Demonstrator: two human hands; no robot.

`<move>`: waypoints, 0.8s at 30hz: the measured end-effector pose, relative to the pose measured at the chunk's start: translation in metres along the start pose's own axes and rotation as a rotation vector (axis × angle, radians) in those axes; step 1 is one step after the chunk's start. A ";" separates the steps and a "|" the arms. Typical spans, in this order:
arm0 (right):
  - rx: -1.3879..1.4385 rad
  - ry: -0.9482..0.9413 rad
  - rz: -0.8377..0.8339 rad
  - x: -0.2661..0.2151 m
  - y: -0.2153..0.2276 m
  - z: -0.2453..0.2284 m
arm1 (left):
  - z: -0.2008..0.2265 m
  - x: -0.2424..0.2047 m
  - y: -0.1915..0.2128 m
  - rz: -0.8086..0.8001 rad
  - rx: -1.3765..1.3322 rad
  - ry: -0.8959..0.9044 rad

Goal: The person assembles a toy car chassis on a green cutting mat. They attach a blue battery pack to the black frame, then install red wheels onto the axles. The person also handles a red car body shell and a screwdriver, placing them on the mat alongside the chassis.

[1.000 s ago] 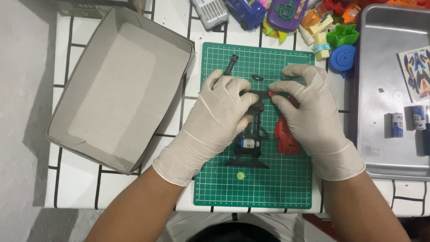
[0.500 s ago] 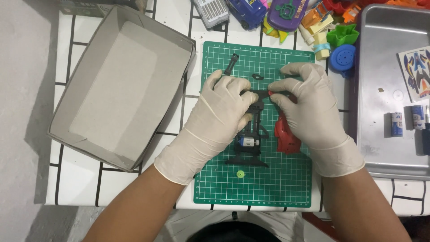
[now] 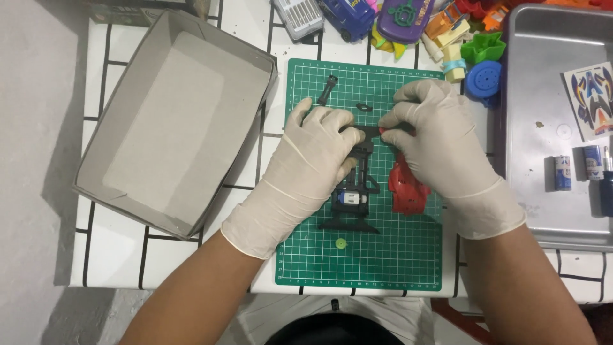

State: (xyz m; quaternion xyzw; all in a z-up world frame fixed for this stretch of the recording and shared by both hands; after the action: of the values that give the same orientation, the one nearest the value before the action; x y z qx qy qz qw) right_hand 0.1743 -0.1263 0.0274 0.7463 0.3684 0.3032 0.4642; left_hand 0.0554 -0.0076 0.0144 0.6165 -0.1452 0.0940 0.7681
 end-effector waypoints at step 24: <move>-0.218 0.096 0.138 -0.014 0.005 -0.009 | 0.001 0.001 0.009 0.021 -0.029 -0.024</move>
State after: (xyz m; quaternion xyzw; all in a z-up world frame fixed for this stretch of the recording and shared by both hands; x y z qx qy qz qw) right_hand 0.1604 -0.1351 0.0340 0.6996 0.3029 0.4079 0.5024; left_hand 0.0539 -0.0064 0.0230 0.6049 -0.1621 0.0924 0.7741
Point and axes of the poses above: each hand's wrist, its own x-axis towards the middle knuckle, its own y-axis out of the back of the hand, z = x × y, the point moved 6 cm from there along x, towards the middle knuckle, and after that the axes turned 1 degree about -z, right-handed, at the moved point
